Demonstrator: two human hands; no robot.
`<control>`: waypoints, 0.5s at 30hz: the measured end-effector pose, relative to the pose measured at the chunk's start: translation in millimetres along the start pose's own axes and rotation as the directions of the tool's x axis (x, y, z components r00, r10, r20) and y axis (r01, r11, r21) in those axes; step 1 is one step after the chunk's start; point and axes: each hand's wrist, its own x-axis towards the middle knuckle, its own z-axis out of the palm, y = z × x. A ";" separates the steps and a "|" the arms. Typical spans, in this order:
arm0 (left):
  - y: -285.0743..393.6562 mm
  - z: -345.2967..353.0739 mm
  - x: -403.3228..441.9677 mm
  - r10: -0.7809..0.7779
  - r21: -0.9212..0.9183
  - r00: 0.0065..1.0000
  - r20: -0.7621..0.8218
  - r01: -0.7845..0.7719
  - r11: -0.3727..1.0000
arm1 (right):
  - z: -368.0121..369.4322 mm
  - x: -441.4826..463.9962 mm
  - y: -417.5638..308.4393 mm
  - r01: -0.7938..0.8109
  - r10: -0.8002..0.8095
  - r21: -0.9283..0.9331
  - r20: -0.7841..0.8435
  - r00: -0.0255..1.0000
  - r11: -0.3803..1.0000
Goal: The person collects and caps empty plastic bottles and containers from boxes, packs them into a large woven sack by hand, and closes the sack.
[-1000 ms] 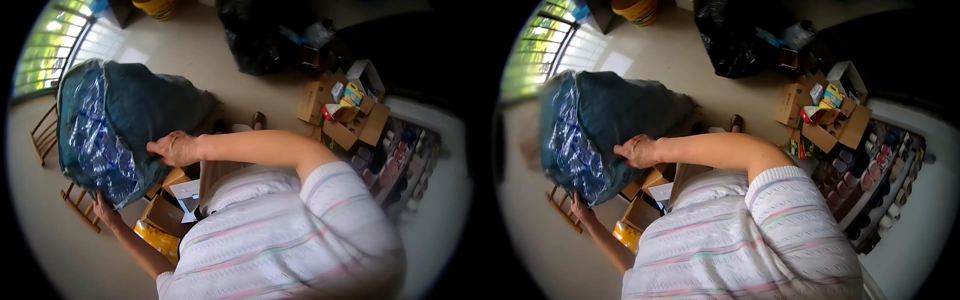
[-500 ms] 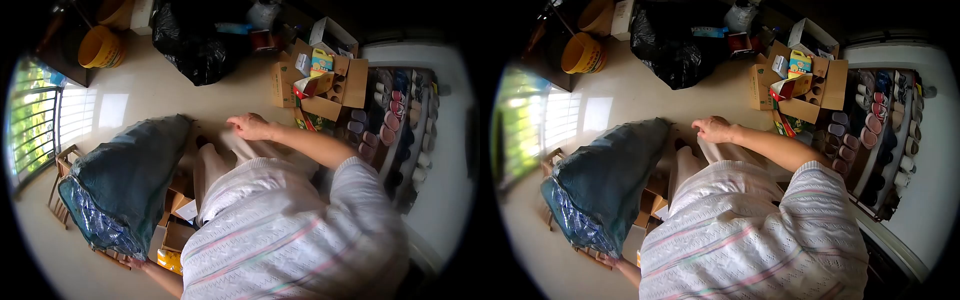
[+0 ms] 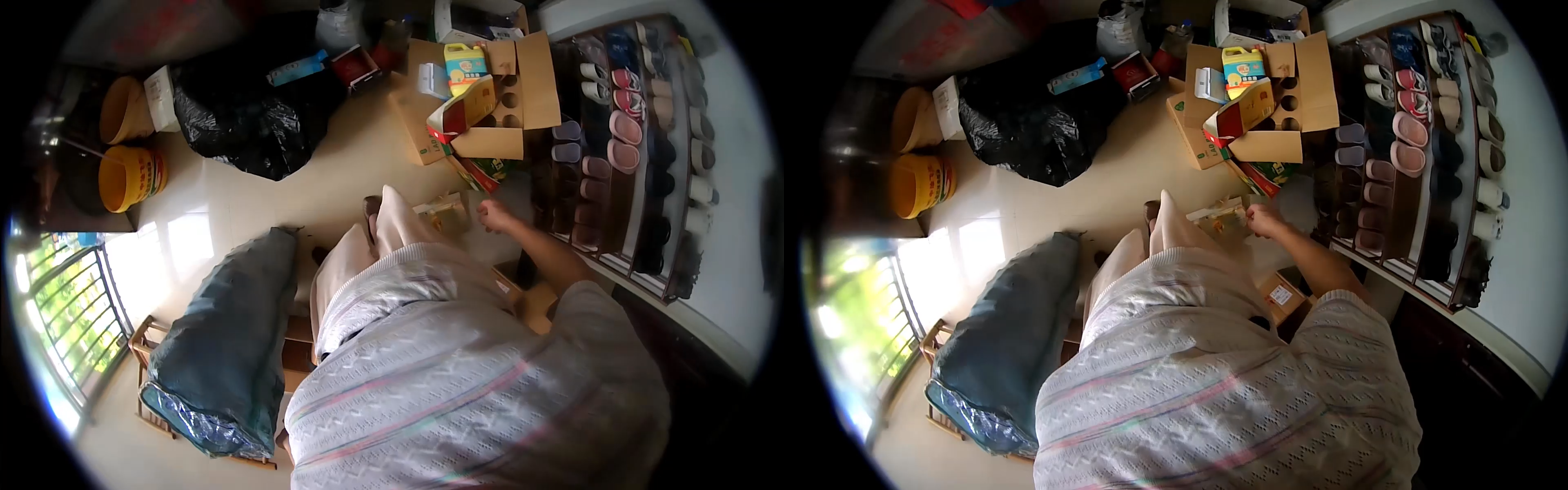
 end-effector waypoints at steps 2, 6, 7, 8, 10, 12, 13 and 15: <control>14.9 25.7 -3.0 0.001 0.132 0.995 0.100 -0.014 0.991 | 3.6 -8.4 6.8 0.009 -0.009 0.063 0.007 1.000 0.998; 61.1 81.3 -7.3 0.046 0.327 0.958 0.283 -0.141 0.934 | 17.4 -11.3 16.4 0.048 -0.054 0.184 0.027 0.998 0.982; 74.0 94.8 -9.0 0.064 0.350 0.946 0.317 -0.179 0.919 | 19.4 -11.0 16.8 0.035 -0.043 0.199 0.035 0.998 0.979; 87.0 109.6 -10.7 0.079 0.372 0.932 0.353 -0.218 0.902 | 20.8 -10.4 16.2 0.023 -0.033 0.212 0.043 0.999 0.977; 110.5 135.4 -15.0 0.107 0.403 0.904 0.414 -0.288 0.869 | 22.8 -6.8 15.9 0.028 -0.039 0.208 0.051 0.998 0.978; 132.8 160.0 -19.4 0.126 0.429 0.876 0.466 -0.348 0.834 | 25.1 -3.0 20.1 0.050 -0.060 0.181 0.050 0.997 0.982; 142.5 171.8 -21.5 0.131 0.442 0.863 0.488 -0.374 0.815 | 24.7 -2.7 21.3 0.046 -0.057 0.195 0.052 0.997 0.980; 158.3 190.9 -25.2 0.129 0.468 0.843 0.523 -0.410 0.783 | 22.9 -3.9 21.0 0.038 -0.052 0.225 0.056 0.997 0.974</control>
